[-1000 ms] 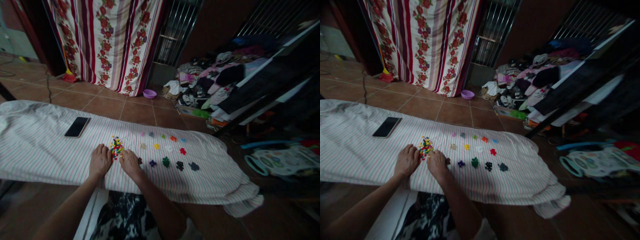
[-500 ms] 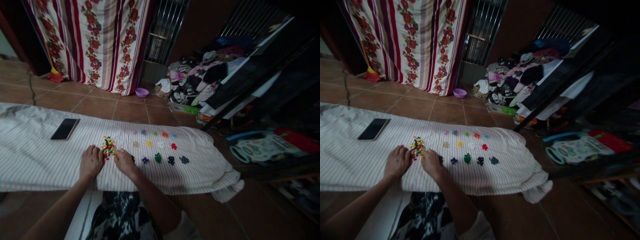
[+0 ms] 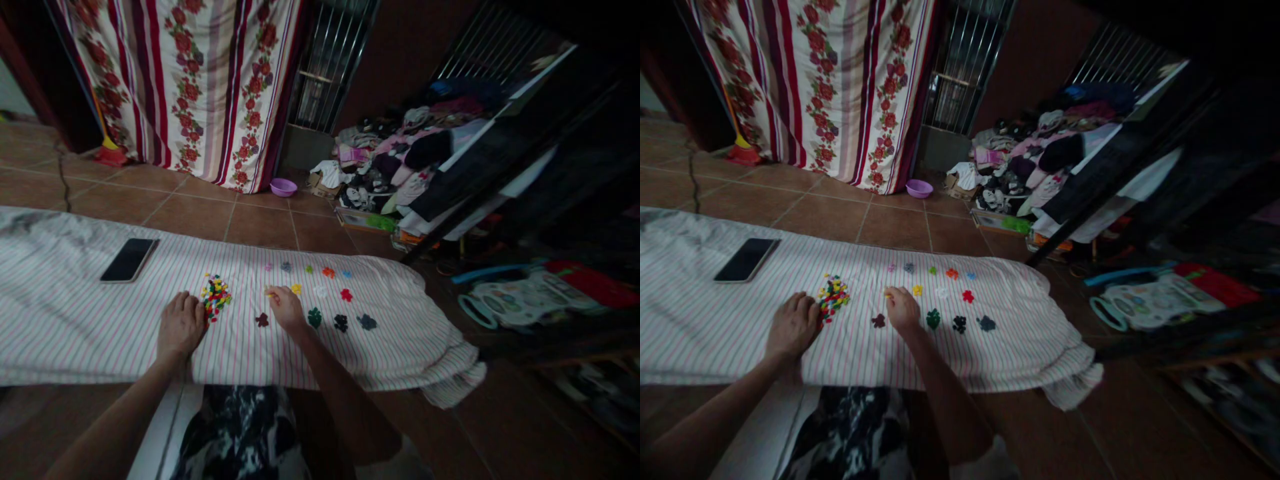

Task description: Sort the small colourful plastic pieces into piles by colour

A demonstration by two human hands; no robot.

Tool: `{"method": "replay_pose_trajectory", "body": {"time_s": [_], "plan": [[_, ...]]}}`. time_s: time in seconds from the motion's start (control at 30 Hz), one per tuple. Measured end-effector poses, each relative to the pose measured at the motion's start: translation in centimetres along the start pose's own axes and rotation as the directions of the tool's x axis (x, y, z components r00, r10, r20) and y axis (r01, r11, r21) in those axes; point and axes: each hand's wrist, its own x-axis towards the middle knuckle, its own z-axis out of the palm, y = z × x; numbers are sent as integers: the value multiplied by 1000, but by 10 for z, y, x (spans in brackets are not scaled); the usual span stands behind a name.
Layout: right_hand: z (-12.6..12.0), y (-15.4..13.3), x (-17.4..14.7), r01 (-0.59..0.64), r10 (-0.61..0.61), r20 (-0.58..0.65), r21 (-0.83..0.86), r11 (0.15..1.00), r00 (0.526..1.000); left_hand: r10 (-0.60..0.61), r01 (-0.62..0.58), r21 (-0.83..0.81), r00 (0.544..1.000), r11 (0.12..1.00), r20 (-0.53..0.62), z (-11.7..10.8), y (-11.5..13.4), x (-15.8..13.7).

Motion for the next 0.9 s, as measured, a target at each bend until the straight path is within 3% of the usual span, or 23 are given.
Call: {"method": "replay_pose_trajectory", "body": {"time_s": [0.33,0.53,0.9], "plan": [[-31,42,-1,-177,169,-69,-122,977,983,-3,2,22,1000,1000,22,2,-1,-1],[-40,51,-1,-286,303,25,-257,923,953,-11,11,11,1000,1000,24,3,0,-2],[-43,48,17,-330,384,125,-315,890,915,-38,38,11,997,999,61,2,2,-1]]}}
